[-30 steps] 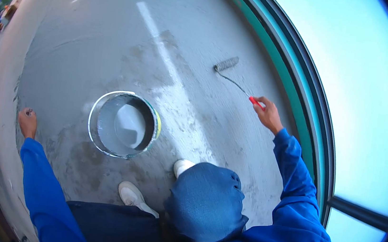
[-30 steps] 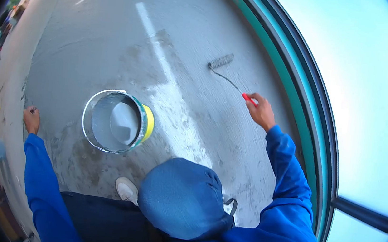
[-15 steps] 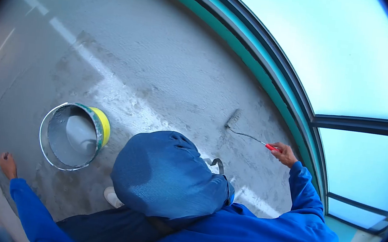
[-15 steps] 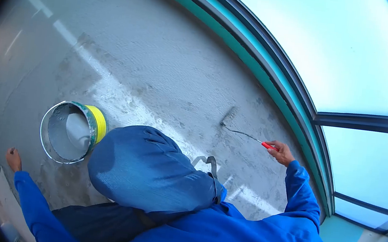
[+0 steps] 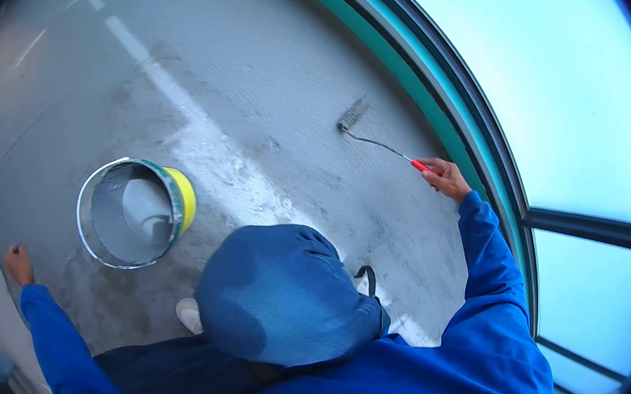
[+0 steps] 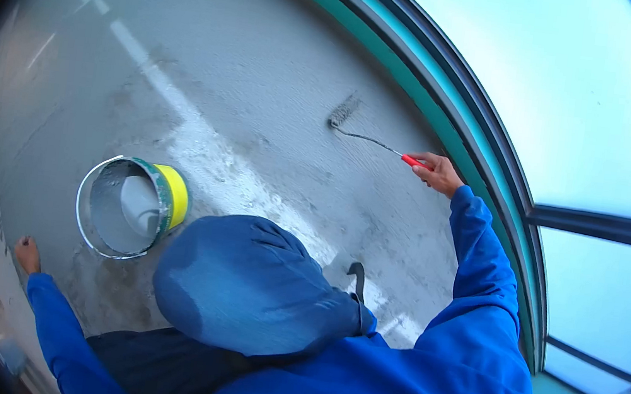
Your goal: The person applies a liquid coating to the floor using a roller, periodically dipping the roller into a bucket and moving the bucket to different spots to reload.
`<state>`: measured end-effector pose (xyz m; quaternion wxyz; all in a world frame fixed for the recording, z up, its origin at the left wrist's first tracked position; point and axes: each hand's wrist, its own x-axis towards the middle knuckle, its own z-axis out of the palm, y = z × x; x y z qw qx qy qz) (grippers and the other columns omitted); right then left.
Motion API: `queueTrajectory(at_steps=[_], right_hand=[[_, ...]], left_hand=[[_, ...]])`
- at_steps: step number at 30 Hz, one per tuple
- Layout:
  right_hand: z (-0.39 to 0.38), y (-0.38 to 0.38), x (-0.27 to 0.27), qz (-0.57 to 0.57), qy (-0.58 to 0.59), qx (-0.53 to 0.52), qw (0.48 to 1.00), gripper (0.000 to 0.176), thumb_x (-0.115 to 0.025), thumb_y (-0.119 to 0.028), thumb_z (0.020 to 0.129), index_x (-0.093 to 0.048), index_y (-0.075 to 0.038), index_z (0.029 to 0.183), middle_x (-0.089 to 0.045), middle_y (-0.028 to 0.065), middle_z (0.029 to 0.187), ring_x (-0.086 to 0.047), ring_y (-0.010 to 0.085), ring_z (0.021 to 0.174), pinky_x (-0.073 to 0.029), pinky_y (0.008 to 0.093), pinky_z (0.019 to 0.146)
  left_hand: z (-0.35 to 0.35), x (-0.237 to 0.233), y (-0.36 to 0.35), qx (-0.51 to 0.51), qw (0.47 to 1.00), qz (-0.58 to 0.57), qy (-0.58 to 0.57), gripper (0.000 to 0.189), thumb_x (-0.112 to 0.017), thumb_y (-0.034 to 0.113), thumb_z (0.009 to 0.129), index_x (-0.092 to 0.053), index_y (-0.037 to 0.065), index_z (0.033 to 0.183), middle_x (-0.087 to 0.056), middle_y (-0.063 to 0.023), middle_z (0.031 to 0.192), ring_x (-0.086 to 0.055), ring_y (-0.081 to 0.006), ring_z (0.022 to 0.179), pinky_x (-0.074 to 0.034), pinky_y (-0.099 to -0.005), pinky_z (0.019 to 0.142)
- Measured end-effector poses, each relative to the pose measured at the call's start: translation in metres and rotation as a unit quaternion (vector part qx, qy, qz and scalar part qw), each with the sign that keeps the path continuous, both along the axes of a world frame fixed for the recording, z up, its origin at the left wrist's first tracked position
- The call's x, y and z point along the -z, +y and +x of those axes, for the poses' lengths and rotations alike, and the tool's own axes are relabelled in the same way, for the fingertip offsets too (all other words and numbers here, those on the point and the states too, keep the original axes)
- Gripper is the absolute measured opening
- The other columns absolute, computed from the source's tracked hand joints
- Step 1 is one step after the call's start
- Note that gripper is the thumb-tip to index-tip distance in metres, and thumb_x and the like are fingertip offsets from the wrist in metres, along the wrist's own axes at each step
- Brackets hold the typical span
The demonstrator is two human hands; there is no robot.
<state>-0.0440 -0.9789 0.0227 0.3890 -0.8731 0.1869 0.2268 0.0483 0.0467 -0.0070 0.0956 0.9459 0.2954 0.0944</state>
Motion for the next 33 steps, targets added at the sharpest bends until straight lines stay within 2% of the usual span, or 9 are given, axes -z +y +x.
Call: queueTrajectory(at_steps=[4, 7, 11, 13, 18, 23, 27, 29, 33], right_hand=[[0.124, 0.072, 0.025, -0.018, -0.061, -0.058, 0.996, 0.04, -0.062, -0.033, 0.087, -0.06, -0.01, 0.12, -0.056, 0.003, 0.066, -0.049, 0.0105, 0.056, -0.041, 0.026, 0.052], [0.207, 0.127, 0.046, -0.02, -0.134, -0.096, 0.986, 0.04, -0.063, -0.031, 0.084, -0.062, -0.008, 0.117, -0.062, 0.0078, 0.071, -0.055, 0.0128, 0.06, -0.047, 0.0299, 0.057], [0.326, 0.201, 0.075, -0.054, -0.23, -0.15, 0.96, 0.035, -0.064, -0.029, 0.079, -0.067, -0.009, 0.108, -0.066, 0.019, 0.096, -0.064, 0.0292, 0.086, -0.049, 0.0382, 0.079], [0.38, 0.234, 0.073, -0.068, -0.252, -0.188, 0.947, 0.033, -0.063, -0.03, 0.079, -0.068, -0.014, 0.107, -0.066, 0.0178, 0.101, -0.062, 0.0337, 0.095, -0.047, 0.0399, 0.086], [0.464, 0.321, 0.043, -0.136, -0.221, -0.151, 0.954, 0.032, -0.057, -0.031, 0.082, -0.066, -0.021, 0.111, -0.065, 0.0136, 0.108, -0.06, 0.0318, 0.104, -0.045, 0.0397, 0.092], [0.487, 0.354, 0.044, -0.159, -0.225, -0.145, 0.95, 0.033, -0.055, -0.029, 0.083, -0.066, -0.02, 0.112, -0.064, 0.0134, 0.112, -0.058, 0.0311, 0.107, -0.045, 0.0395, 0.093], [0.461, 0.336, 0.051, -0.151, -0.256, -0.17, 0.94, 0.033, -0.055, -0.029, 0.082, -0.066, -0.015, 0.111, -0.064, 0.0158, 0.11, -0.059, 0.0325, 0.105, -0.045, 0.0398, 0.092], [0.421, 0.313, 0.049, -0.142, -0.235, -0.166, 0.947, 0.033, -0.057, -0.029, 0.082, -0.066, -0.012, 0.109, -0.065, 0.0194, 0.101, -0.061, 0.0348, 0.097, -0.047, 0.0409, 0.087], [0.3, 0.24, 0.061, -0.124, -0.298, -0.199, 0.925, 0.033, -0.059, -0.029, 0.081, -0.066, -0.007, 0.104, -0.065, 0.0231, 0.089, -0.063, 0.038, 0.081, -0.049, 0.0425, 0.075]], left_hand=[[-0.008, -0.004, -0.012, 0.001, 0.999, 0.031, -0.011, 0.027, -0.058, 0.012, 0.081, -0.063, -0.005, 0.1, -0.063, -0.0193, 0.099, -0.061, -0.0302, 0.091, -0.047, -0.0373, 0.08], [-0.02, -0.006, -0.014, -0.021, 0.999, -0.025, -0.021, 0.024, -0.059, 0.011, 0.08, -0.063, -0.003, 0.099, -0.06, -0.0183, 0.099, -0.059, -0.0296, 0.092, -0.046, -0.0361, 0.081], [-0.045, -0.003, 0.004, -0.032, 0.999, 0.022, -0.018, 0.019, -0.059, 0.008, 0.079, -0.062, -0.002, 0.095, -0.058, -0.0164, 0.095, -0.057, -0.029, 0.09, -0.044, -0.0361, 0.081], [-0.058, -0.007, 0.004, -0.039, 0.997, 0.059, -0.008, 0.017, -0.059, 0.007, 0.08, -0.061, -0.002, 0.093, -0.057, -0.0157, 0.092, -0.057, -0.0291, 0.088, -0.044, -0.0368, 0.08], [-0.081, -0.02, -0.007, -0.069, 0.995, 0.07, -0.01, 0.015, -0.06, 0.006, 0.078, -0.06, -0.003, 0.091, -0.056, -0.0161, 0.091, -0.057, -0.0294, 0.088, -0.044, -0.0362, 0.08], [-0.095, -0.028, -0.011, -0.068, 0.994, 0.081, -0.022, 0.015, -0.061, 0.005, 0.078, -0.06, -0.003, 0.091, -0.057, -0.0169, 0.093, -0.057, -0.0303, 0.09, -0.044, -0.0367, 0.082], [-0.101, -0.025, -0.002, -0.07, 0.994, 0.081, -0.01, 0.018, -0.062, 0.007, 0.078, -0.061, -0.002, 0.094, -0.058, -0.0171, 0.095, -0.057, -0.0313, 0.093, -0.044, -0.0378, 0.084], [-0.099, -0.025, -0.004, -0.062, 0.994, 0.084, 0.009, 0.019, -0.062, 0.008, 0.078, -0.062, -0.002, 0.094, -0.058, -0.0168, 0.094, -0.057, -0.0313, 0.093, -0.044, -0.038, 0.083], [-0.072, -0.011, 0.009, -0.046, 0.997, 0.055, 0.015, 0.021, -0.062, 0.01, 0.078, -0.062, -0.002, 0.096, -0.059, -0.0163, 0.095, -0.057, -0.031, 0.094, -0.044, -0.0381, 0.083]])
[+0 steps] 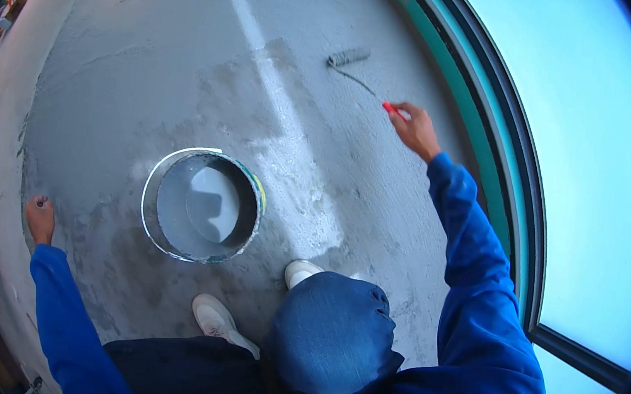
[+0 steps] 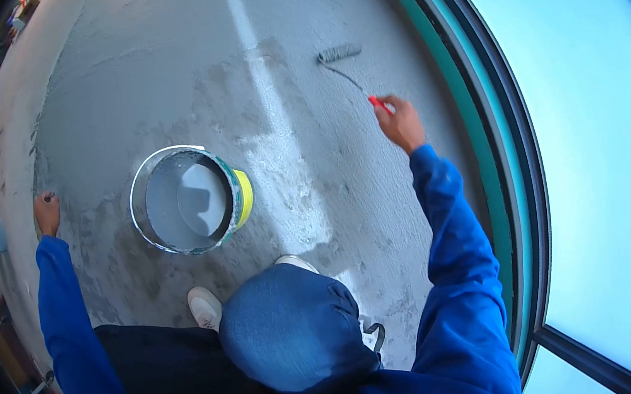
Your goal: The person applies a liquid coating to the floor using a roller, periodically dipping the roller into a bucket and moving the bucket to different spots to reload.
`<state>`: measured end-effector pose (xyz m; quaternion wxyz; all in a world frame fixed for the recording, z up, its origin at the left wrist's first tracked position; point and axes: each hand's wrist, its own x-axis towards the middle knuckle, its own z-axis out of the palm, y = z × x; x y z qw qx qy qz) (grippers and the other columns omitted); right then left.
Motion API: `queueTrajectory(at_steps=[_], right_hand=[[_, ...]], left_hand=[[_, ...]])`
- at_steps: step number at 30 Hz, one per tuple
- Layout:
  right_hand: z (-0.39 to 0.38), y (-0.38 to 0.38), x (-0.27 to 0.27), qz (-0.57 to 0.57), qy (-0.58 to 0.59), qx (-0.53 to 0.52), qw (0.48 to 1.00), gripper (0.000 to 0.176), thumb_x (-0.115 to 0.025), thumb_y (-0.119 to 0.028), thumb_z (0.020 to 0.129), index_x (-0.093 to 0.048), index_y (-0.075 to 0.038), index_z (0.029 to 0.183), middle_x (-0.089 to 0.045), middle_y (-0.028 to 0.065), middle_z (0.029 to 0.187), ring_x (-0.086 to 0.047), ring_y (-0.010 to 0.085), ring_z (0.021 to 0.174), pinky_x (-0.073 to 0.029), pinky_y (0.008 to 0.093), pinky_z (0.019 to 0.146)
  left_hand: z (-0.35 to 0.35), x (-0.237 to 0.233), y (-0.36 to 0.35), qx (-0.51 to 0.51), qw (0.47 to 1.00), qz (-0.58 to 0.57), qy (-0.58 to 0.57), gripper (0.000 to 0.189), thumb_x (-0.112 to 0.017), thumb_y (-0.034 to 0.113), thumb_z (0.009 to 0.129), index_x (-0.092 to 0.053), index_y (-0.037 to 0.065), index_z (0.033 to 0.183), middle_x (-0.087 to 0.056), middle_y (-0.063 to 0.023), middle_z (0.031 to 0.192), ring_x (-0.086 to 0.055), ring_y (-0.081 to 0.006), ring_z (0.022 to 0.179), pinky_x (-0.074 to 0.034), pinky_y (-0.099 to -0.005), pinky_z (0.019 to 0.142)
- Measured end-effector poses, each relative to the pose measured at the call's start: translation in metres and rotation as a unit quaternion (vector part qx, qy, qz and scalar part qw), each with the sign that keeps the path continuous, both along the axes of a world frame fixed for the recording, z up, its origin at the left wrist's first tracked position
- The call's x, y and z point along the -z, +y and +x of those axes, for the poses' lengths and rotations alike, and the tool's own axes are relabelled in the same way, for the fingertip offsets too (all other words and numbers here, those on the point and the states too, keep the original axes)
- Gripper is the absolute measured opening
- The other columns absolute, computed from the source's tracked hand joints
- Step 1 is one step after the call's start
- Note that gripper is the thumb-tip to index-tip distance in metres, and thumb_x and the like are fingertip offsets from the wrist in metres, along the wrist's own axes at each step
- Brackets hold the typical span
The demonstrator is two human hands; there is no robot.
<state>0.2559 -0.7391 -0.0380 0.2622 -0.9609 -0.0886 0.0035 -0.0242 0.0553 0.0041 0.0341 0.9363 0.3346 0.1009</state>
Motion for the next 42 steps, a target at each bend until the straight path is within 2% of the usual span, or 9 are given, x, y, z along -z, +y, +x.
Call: queueTrajectory(at_steps=[13, 20, 25, 28, 29, 31, 33, 35, 42], right_hand=[[-0.419, -0.159, -0.076, 0.029, 0.287, 0.252, 0.924, 0.032, -0.062, -0.021, 0.084, -0.062, -0.007, 0.113, -0.066, 0.0152, 0.093, -0.062, 0.0242, 0.082, -0.047, 0.0365, 0.074], [-0.538, -0.226, -0.107, -0.034, 0.338, 0.293, 0.894, 0.034, -0.063, -0.022, 0.082, -0.062, -0.01, 0.113, -0.066, 0.0156, 0.096, -0.062, 0.0273, 0.086, -0.047, 0.0385, 0.077], [-0.517, -0.195, -0.116, -0.058, 0.302, 0.287, 0.907, 0.035, -0.061, -0.026, 0.084, -0.061, -0.012, 0.116, -0.066, 0.0169, 0.096, -0.063, 0.0293, 0.087, -0.047, 0.039, 0.079], [-0.454, -0.176, -0.094, -0.027, 0.268, 0.241, 0.932, 0.034, -0.06, -0.027, 0.085, -0.061, -0.012, 0.115, -0.066, 0.0173, 0.094, -0.063, 0.0311, 0.085, -0.047, 0.0404, 0.078], [-0.429, -0.17, -0.082, -0.011, 0.252, 0.219, 0.943, 0.033, -0.06, -0.027, 0.085, -0.061, -0.012, 0.115, -0.066, 0.0176, 0.093, -0.063, 0.032, 0.084, -0.047, 0.0409, 0.077], [-0.378, -0.153, -0.062, 0.004, 0.211, 0.168, 0.963, 0.032, -0.06, -0.027, 0.085, -0.061, -0.012, 0.114, -0.066, 0.0182, 0.09, -0.063, 0.0336, 0.082, -0.047, 0.0416, 0.075], [-0.315, -0.127, -0.048, 0.0, 0.152, 0.118, 0.981, 0.031, -0.059, -0.027, 0.086, -0.062, -0.012, 0.113, -0.066, 0.0188, 0.087, -0.063, 0.035, 0.079, -0.048, 0.042, 0.074], [-0.255, -0.094, -0.039, 0.005, 0.129, 0.09, 0.988, 0.031, -0.058, -0.027, 0.086, -0.062, -0.012, 0.113, -0.065, 0.0198, 0.086, -0.062, 0.0368, 0.079, -0.048, 0.0424, 0.073], [-0.07, 0.013, -0.001, -0.017, 0.03, 0.038, 0.999, 0.03, -0.056, -0.03, 0.085, -0.063, -0.014, 0.11, -0.066, 0.0199, 0.089, -0.063, 0.0383, 0.085, -0.049, 0.0463, 0.076]], left_hand=[[0.108, 0.035, -0.032, 0.121, 0.991, -0.052, -0.012, 0.028, -0.057, 0.014, 0.084, -0.062, -0.002, 0.107, -0.059, -0.0158, 0.108, -0.057, -0.0284, 0.102, -0.045, -0.0366, 0.089], [0.094, 0.049, 0.008, 0.128, 0.989, -0.07, -0.006, 0.028, -0.057, 0.013, 0.083, -0.061, -0.005, 0.105, -0.063, -0.017, 0.104, -0.061, -0.0271, 0.095, -0.046, -0.0363, 0.085], [0.078, 0.045, 0.021, 0.122, 0.99, -0.072, 0.011, 0.028, -0.059, 0.014, 0.082, -0.062, -0.006, 0.101, -0.065, -0.0176, 0.1, -0.062, -0.0273, 0.089, -0.047, -0.0359, 0.081], [0.079, 0.038, 0.012, 0.122, 0.991, -0.037, 0.048, 0.026, -0.058, 0.015, 0.08, -0.064, -0.005, 0.096, -0.066, -0.0171, 0.095, -0.062, -0.0274, 0.085, -0.047, -0.0373, 0.077], [0.079, 0.054, 0.028, 0.147, 0.988, -0.034, -0.039, 0.025, -0.058, 0.016, 0.078, -0.065, -0.004, 0.092, -0.066, -0.016, 0.089, -0.063, -0.027, 0.081, -0.047, -0.0372, 0.074], [0.092, 0.038, 0.008, 0.167, 0.981, -0.093, 0.016, 0.034, -0.059, 0.022, 0.082, -0.062, -0.005, 0.102, -0.066, -0.0169, 0.088, -0.061, -0.0252, 0.075, -0.047, -0.0352, 0.067], [0.108, 0.012, -0.045, 0.095, 0.965, -0.243, 0.024, 0.031, -0.059, 0.026, 0.083, -0.063, 0.002, 0.101, -0.062, -0.0064, 0.086, -0.058, -0.0142, 0.062, -0.042, -0.0273, 0.047], [0.119, -0.04, -0.122, 0.074, 0.941, -0.319, 0.081, 0.039, -0.057, 0.032, 0.084, -0.06, 0.002, 0.108, -0.059, -0.0063, 0.088, -0.056, -0.0128, 0.058, -0.039, -0.0261, 0.044], [0.093, -0.102, -0.282, 0.119, 0.863, -0.466, 0.158, 0.051, -0.049, 0.048, 0.089, -0.06, 0.002, 0.108, -0.06, -0.0077, 0.088, -0.056, -0.0118, 0.057, -0.04, -0.023, 0.046]])
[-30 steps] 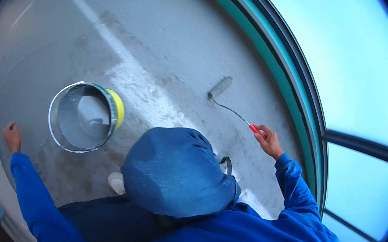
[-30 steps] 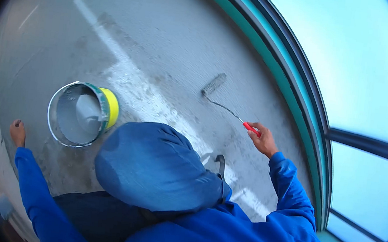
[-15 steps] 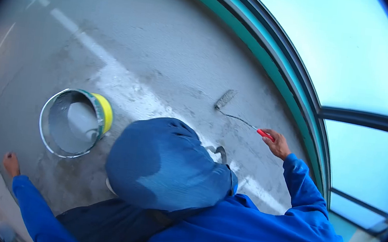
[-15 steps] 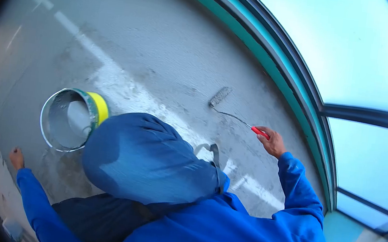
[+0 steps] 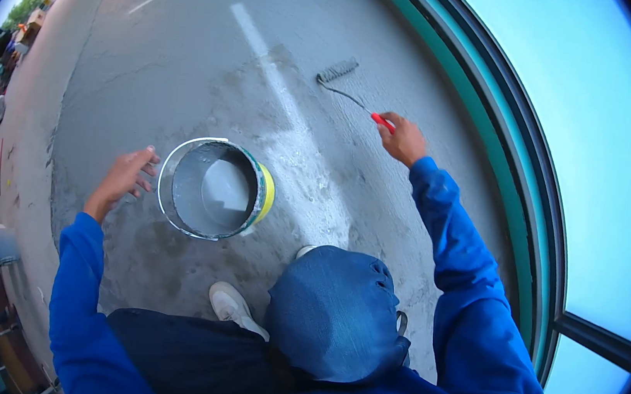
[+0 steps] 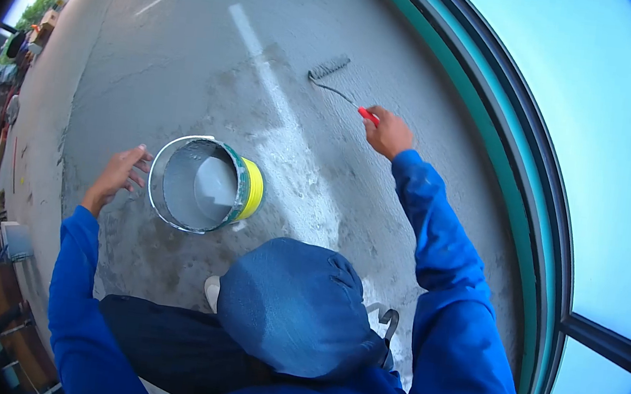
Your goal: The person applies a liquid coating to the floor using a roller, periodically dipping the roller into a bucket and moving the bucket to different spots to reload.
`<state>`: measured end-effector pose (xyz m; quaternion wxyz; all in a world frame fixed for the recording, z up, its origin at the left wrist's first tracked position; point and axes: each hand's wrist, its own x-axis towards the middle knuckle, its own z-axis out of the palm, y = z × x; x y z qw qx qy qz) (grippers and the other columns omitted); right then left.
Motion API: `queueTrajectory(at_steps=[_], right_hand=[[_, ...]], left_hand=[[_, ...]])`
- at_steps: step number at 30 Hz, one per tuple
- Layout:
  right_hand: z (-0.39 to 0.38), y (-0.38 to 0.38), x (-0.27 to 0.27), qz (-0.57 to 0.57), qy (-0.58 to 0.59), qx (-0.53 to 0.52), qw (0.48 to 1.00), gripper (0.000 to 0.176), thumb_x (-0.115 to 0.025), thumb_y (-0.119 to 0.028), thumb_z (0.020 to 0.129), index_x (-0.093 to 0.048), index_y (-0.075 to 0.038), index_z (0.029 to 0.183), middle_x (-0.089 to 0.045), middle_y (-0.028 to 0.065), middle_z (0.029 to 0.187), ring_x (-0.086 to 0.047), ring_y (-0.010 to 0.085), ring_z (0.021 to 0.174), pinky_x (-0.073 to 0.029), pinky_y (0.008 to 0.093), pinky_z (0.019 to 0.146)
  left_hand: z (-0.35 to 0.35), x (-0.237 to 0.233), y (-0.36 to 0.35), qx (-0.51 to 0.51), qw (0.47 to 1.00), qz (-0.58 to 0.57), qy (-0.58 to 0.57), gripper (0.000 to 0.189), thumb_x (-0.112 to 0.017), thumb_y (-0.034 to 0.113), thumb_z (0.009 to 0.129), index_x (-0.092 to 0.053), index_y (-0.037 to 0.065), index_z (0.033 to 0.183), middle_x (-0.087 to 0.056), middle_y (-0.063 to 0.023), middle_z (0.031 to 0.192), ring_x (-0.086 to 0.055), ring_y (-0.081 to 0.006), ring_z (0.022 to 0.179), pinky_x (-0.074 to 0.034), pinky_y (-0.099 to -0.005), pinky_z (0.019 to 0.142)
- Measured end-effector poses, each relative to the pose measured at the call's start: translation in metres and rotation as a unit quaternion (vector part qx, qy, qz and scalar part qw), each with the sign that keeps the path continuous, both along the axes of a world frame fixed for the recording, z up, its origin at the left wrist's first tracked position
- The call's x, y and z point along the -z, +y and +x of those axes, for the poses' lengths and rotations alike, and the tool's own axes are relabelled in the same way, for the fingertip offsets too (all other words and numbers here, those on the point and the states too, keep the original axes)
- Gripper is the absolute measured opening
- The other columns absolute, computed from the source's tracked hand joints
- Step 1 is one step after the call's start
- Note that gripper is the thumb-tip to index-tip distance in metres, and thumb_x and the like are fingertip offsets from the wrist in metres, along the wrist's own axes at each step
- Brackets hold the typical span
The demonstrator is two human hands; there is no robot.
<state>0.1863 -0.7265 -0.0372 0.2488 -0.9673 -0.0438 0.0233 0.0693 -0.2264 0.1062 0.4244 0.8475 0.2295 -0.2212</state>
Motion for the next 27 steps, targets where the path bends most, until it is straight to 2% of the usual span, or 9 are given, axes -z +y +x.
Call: queueTrajectory(at_steps=[4, 7, 9, 11, 12, 15, 18, 21, 27], right_hand=[[0.082, 0.053, -0.006, 0.03, -0.04, -0.019, 0.999, 0.029, -0.056, -0.03, 0.085, -0.063, -0.012, 0.107, -0.066, 0.0212, 0.088, -0.063, 0.0388, 0.084, -0.049, 0.0471, 0.074], [0.072, 0.08, -0.03, 0.112, -0.11, 0.007, 0.988, 0.029, -0.058, -0.031, 0.085, -0.064, -0.01, 0.103, -0.065, 0.0226, 0.088, -0.063, 0.0398, 0.081, -0.05, 0.0463, 0.072], [0.054, 0.077, -0.032, 0.143, -0.162, -0.023, 0.976, 0.033, -0.062, -0.033, 0.083, -0.065, -0.006, 0.102, -0.065, 0.0226, 0.086, -0.064, 0.0384, 0.078, -0.05, 0.0432, 0.069], [0.03, 0.066, -0.055, 0.151, -0.114, -0.053, 0.981, 0.039, -0.066, -0.035, 0.081, -0.065, -0.003, 0.103, -0.066, 0.0209, 0.083, -0.066, 0.0338, 0.076, -0.05, 0.04, 0.067], [0.025, 0.059, -0.055, 0.173, -0.087, -0.061, 0.979, 0.046, -0.069, -0.037, 0.08, -0.064, 0.0, 0.106, -0.066, 0.0144, 0.075, -0.062, 0.018, 0.067, -0.048, 0.0318, 0.062], [0.01, 0.055, -0.068, 0.238, -0.025, -0.075, 0.968, 0.04, -0.07, -0.031, 0.081, -0.064, 0.002, 0.103, -0.062, 0.0062, 0.071, -0.055, 0.0101, 0.063, -0.044, 0.0266, 0.057], [0.001, 0.063, -0.071, 0.31, -0.022, -0.084, 0.947, 0.037, -0.069, -0.029, 0.082, -0.064, 0.002, 0.102, -0.058, 0.0007, 0.071, -0.049, 0.0067, 0.063, -0.041, 0.0235, 0.055], [0.002, 0.064, -0.047, 0.354, -0.022, -0.107, 0.929, 0.035, -0.068, -0.028, 0.084, -0.064, 0.002, 0.101, -0.056, -0.001, 0.069, -0.048, 0.0053, 0.059, -0.039, 0.0216, 0.052], [0.036, 0.095, 0.024, 0.47, 0.122, -0.148, 0.862, 0.028, -0.061, -0.027, 0.089, -0.062, -0.001, 0.098, -0.05, -0.004, 0.062, -0.042, 0.0033, 0.048, -0.032, 0.0197, 0.043]], left_hand=[[-0.014, -0.002, -0.036, -0.016, 0.998, -0.056, 0.005, 0.04, -0.051, 0.04, 0.09, -0.06, 0.003, 0.103, -0.06, -0.0053, 0.079, -0.055, -0.0102, 0.058, -0.041, -0.0212, 0.047], [-0.025, -0.004, -0.048, -0.019, 0.997, -0.068, -0.009, 0.025, -0.056, 0.03, 0.089, -0.06, 0.005, 0.091, -0.059, -0.002, 0.07, -0.055, -0.0093, 0.058, -0.04, -0.0209, 0.047], [-0.029, 0.001, -0.047, -0.094, 0.988, -0.12, -0.006, 0.022, -0.059, 0.029, 0.086, -0.059, 0.007, 0.082, -0.056, -0.0009, 0.064, -0.051, -0.0083, 0.053, -0.037, -0.0217, 0.045], [-0.03, -0.005, -0.056, -0.131, 0.981, -0.145, -0.005, 0.021, -0.059, 0.029, 0.086, -0.057, 0.01, 0.076, -0.05, 0.0016, 0.059, -0.048, -0.0083, 0.05, -0.035, -0.0233, 0.046], [-0.031, -0.007, -0.063, -0.146, 0.978, -0.151, -0.013, 0.022, -0.06, 0.029, 0.085, -0.055, 0.011, 0.074, -0.048, 0.0025, 0.058, -0.047, -0.0086, 0.05, -0.034, -0.0242, 0.046], [-0.029, -0.011, -0.085, -0.217, 0.956, -0.196, -0.025, 0.026, -0.062, 0.028, 0.083, -0.05, 0.014, 0.066, -0.04, 0.0048, 0.054, -0.039, -0.0085, 0.047, -0.033, -0.0267, 0.048], [-0.034, -0.016, -0.094, -0.293, 0.929, -0.227, -0.005, 0.026, -0.064, 0.023, 0.081, -0.048, 0.014, 0.063, -0.033, 0.0059, 0.053, -0.033, -0.0077, 0.046, -0.033, -0.0273, 0.047], [-0.045, -0.007, -0.098, -0.336, 0.926, -0.169, -0.02, 0.022, -0.065, 0.023, 0.081, -0.049, 0.015, 0.067, -0.029, 0.0079, 0.056, -0.028, -0.006, 0.047, -0.033, -0.0267, 0.049], [-0.049, 0.029, -0.093, -0.401, 0.909, -0.095, -0.056, 0.02, -0.066, 0.023, 0.079, -0.052, 0.013, 0.067, -0.031, 0.0067, 0.055, -0.029, -0.0061, 0.046, -0.031, -0.0272, 0.045]])
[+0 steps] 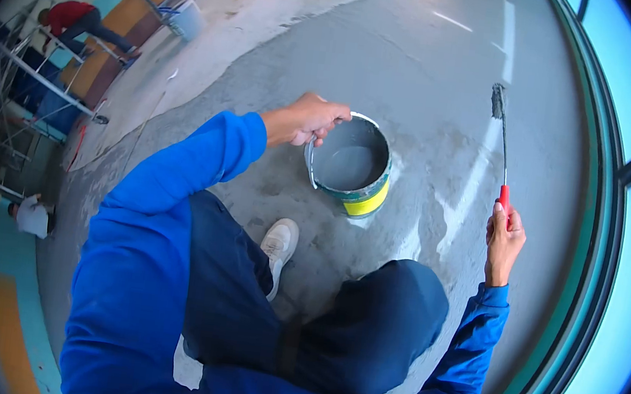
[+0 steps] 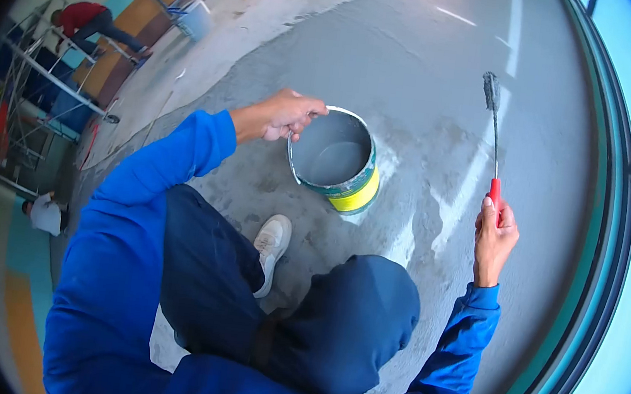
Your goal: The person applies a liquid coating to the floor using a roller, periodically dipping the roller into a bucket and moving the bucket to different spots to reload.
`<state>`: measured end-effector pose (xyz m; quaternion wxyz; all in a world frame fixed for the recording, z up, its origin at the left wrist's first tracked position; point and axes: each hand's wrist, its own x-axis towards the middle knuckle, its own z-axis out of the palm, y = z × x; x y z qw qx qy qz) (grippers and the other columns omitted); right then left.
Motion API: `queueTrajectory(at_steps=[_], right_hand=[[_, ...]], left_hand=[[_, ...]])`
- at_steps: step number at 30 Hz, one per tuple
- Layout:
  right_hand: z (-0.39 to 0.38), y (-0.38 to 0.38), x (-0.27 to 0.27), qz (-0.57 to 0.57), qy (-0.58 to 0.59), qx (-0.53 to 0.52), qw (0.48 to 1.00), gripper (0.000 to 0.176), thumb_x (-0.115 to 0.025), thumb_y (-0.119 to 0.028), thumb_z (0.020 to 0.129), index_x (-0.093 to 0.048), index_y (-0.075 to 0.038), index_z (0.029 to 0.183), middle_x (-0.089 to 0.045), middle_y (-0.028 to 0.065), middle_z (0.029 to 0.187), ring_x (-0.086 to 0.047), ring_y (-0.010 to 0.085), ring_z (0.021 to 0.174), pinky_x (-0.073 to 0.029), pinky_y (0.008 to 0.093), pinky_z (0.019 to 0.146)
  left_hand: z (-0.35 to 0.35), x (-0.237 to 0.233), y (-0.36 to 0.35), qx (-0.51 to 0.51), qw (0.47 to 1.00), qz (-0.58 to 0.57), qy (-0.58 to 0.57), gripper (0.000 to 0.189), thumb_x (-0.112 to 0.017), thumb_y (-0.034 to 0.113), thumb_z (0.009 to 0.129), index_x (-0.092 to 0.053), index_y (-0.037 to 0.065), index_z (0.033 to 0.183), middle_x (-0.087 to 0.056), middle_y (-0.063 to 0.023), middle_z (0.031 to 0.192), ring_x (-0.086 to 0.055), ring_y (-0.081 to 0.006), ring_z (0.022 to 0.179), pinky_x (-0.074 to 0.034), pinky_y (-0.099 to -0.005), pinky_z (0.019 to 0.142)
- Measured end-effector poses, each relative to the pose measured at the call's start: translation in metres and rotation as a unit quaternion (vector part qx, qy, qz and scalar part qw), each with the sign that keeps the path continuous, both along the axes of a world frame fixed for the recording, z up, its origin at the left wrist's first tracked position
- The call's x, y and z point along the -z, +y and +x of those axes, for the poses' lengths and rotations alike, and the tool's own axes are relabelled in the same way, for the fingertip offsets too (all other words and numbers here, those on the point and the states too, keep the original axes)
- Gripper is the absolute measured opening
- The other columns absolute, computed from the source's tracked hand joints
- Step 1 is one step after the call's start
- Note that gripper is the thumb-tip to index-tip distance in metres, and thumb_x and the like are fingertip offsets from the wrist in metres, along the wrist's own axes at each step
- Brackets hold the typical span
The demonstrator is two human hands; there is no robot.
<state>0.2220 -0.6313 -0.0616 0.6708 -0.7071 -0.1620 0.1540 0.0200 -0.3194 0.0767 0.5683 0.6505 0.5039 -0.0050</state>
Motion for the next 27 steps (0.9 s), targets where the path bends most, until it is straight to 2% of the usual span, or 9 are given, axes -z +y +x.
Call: queueTrajectory(at_steps=[4, 7, 9, 15, 18, 20, 21, 23, 27], right_hand=[[0.031, 0.026, 0.035, 0.07, 0.022, -0.063, 0.995, 0.029, -0.058, -0.029, 0.091, -0.061, -0.001, 0.097, -0.048, -0.0041, 0.062, -0.042, 0.0039, 0.048, -0.033, 0.0201, 0.043], [0.036, 0.034, 0.059, 0.046, 0.007, -0.088, 0.995, 0.028, -0.057, -0.027, 0.091, -0.06, 0.0, 0.1, -0.047, -0.004, 0.063, -0.042, 0.0041, 0.048, -0.033, 0.0202, 0.043], [0.034, 0.043, 0.069, -0.019, -0.029, -0.092, 0.995, 0.032, -0.059, -0.023, 0.09, -0.058, 0.002, 0.11, -0.048, -0.003, 0.064, -0.042, 0.0039, 0.049, -0.034, 0.0203, 0.043], [0.039, 0.06, 0.098, 0.04, -0.049, -0.142, 0.988, 0.036, -0.056, -0.021, 0.092, -0.052, 0.002, 0.119, -0.048, -0.002, 0.064, -0.043, 0.0045, 0.05, -0.035, 0.0199, 0.042], [0.038, 0.053, 0.049, -0.067, -0.121, -0.186, 0.973, 0.036, -0.056, -0.024, 0.092, -0.053, -0.003, 0.12, -0.05, 0.0005, 0.067, -0.045, 0.0066, 0.054, -0.036, 0.0218, 0.048], [0.034, 0.051, 0.012, -0.179, -0.192, -0.185, 0.947, 0.036, -0.059, -0.022, 0.09, -0.055, -0.004, 0.12, -0.056, 0.0043, 0.075, -0.048, 0.0088, 0.058, -0.039, 0.023, 0.052], [0.026, 0.058, -0.004, -0.236, -0.25, -0.187, 0.92, 0.036, -0.06, -0.02, 0.089, -0.055, -0.004, 0.12, -0.06, 0.007, 0.08, -0.05, 0.0104, 0.06, -0.041, 0.0236, 0.054], [0.017, 0.066, -0.038, -0.237, -0.364, -0.258, 0.863, 0.039, -0.061, -0.007, 0.083, -0.055, -0.005, 0.121, -0.064, 0.0164, 0.103, -0.063, 0.0241, 0.085, -0.051, 0.0296, 0.071], [-0.046, 0.115, -0.12, -0.323, -0.424, -0.379, 0.756, 0.037, -0.064, -0.001, 0.078, -0.06, -0.007, 0.114, -0.065, 0.0165, 0.105, -0.065, 0.0319, 0.091, -0.056, 0.0373, 0.075]], left_hand=[[-0.004, 0.048, 0.024, -0.049, 0.998, 0.044, 0.016, 0.02, -0.066, 0.022, 0.077, -0.052, 0.01, 0.067, -0.036, 0.0046, 0.053, -0.033, -0.0071, 0.044, -0.032, -0.0277, 0.042], [-0.008, 0.092, 0.045, -0.045, 0.993, 0.108, 0.028, 0.021, -0.065, 0.021, 0.075, -0.053, 0.008, 0.064, -0.04, 0.0017, 0.052, -0.035, -0.0086, 0.043, -0.033, -0.0283, 0.04], [-0.023, 0.116, 0.055, -0.036, 0.989, 0.141, 0.039, 0.021, -0.065, 0.02, 0.075, -0.053, 0.007, 0.063, -0.043, -0.0001, 0.052, -0.037, -0.0095, 0.043, -0.033, -0.0287, 0.038], [-0.025, 0.155, 0.079, -0.034, 0.995, 0.091, -0.003, 0.023, -0.065, 0.023, 0.077, -0.056, 0.005, 0.066, -0.045, -0.0008, 0.053, -0.04, -0.0111, 0.043, -0.038, -0.0292, 0.04], [-0.041, 0.165, 0.099, 0.007, 1.0, -0.003, -0.024, 0.025, -0.065, 0.027, 0.08, -0.06, 0.002, 0.073, -0.052, -0.0023, 0.059, -0.047, -0.0125, 0.046, -0.044, -0.0288, 0.044], [-0.048, 0.163, 0.108, 0.078, 0.994, 0.065, 0.03, 0.029, -0.066, 0.029, 0.081, -0.063, 0.0, 0.082, -0.057, -0.0041, 0.067, -0.054, -0.0133, 0.051, -0.047, -0.0283, 0.046], [-0.053, 0.178, 0.127, 0.13, 0.987, 0.086, 0.043, 0.03, -0.066, 0.029, 0.081, -0.064, -0.001, 0.085, -0.058, -0.0047, 0.069, -0.055, -0.0133, 0.053, -0.047, -0.0281, 0.047], [-0.058, 0.195, 0.164, 0.229, 0.96, 0.144, 0.073, 0.032, -0.066, 0.03, 0.081, -0.064, -0.002, 0.09, -0.06, -0.0058, 0.071, -0.057, -0.0131, 0.055, -0.047, -0.0276, 0.048], [-0.058, 0.207, 0.211, 0.325, 0.929, 0.107, 0.138, 0.029, -0.067, 0.03, 0.08, -0.065, 0.002, 0.087, -0.06, -0.0056, 0.072, -0.057, -0.0133, 0.054, -0.046, -0.0284, 0.046]])
